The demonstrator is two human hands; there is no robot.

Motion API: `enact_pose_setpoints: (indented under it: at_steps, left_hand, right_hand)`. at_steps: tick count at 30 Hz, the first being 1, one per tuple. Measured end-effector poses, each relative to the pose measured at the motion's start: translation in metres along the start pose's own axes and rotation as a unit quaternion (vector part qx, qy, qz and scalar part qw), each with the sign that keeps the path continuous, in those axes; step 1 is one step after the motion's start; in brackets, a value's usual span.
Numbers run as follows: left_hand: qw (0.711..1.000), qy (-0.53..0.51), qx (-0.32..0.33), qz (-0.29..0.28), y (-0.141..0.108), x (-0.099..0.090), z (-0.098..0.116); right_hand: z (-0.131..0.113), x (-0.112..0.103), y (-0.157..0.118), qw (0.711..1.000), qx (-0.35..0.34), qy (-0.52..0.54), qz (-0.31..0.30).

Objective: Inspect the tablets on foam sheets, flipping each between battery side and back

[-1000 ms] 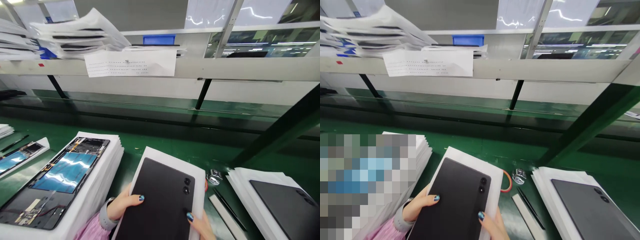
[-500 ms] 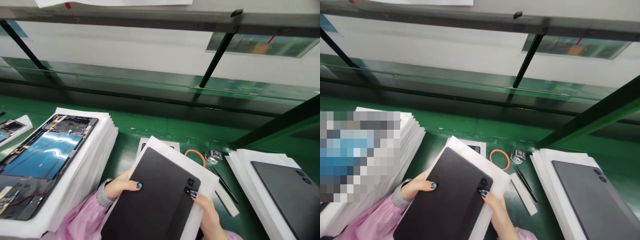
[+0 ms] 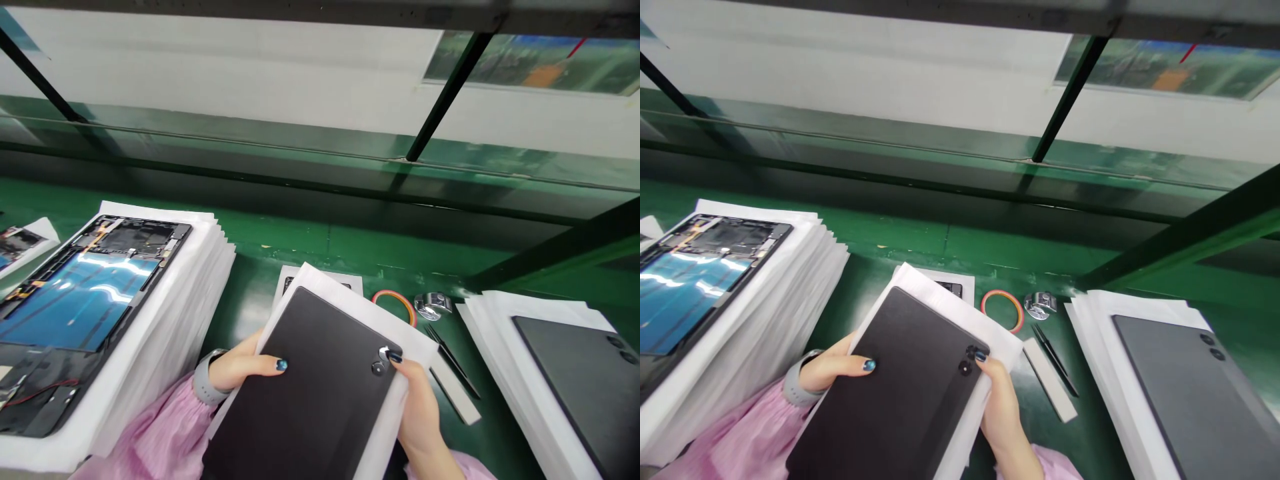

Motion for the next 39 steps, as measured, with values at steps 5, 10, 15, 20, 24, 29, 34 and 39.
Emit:
enact_pose_setpoints:
  at_steps: [5, 10, 15, 20, 24, 29, 34, 39]
  left_hand:
    - [0.999, 0.020, 0.018, -0.020, 0.004, -0.002, -0.001]
    - [1.000, -0.002, -0.009, -0.005, 0.000, 0.002, 0.001]
    - [1.000, -0.003, -0.016, -0.007, 0.001, 0.002, -0.001]
    - [1.000, 0.008, -0.011, -0.016, 0.003, 0.003, -0.001]
    - [1.000, -0.013, -0.015, 0.001, 0.001, 0.004, 0.000]
    - [0.997, -0.063, -0.011, 0.035, 0.003, -0.004, -0.002]
    - [0.979, -0.183, 0.007, 0.089, 0.013, -0.018, -0.001]
    - [0.947, -0.260, 0.061, 0.178, 0.012, -0.032, 0.008]
  right_hand:
    - [-0.002, 0.005, 0.002, 1.000, -0.003, -0.002, 0.010]
    - [-0.004, 0.011, -0.002, 0.999, 0.023, 0.032, 0.003]
    - [-0.001, 0.023, -0.006, 0.995, 0.083, 0.049, -0.030]
    - [0.000, 0.024, -0.004, 0.993, 0.097, 0.063, 0.015]
    - [0.002, 0.021, 0.000, 0.994, 0.097, 0.059, 0.008]
    - [-0.008, 0.008, 0.005, 0.997, -0.013, -0.057, 0.049]
    - [-0.045, 0.008, -0.005, 0.940, -0.280, -0.180, 0.075]
    - [-0.019, 0.035, 0.000, 0.919, -0.159, -0.322, -0.165]
Point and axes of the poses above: each hand's wrist, its own y-axis towards the middle knuckle, its own x-axis out of the palm, z = x × y, the point moved 6 cm from there along y, towards the middle knuckle, and after that the axes turned 7 degrees about -x, right-handed, at the moved point
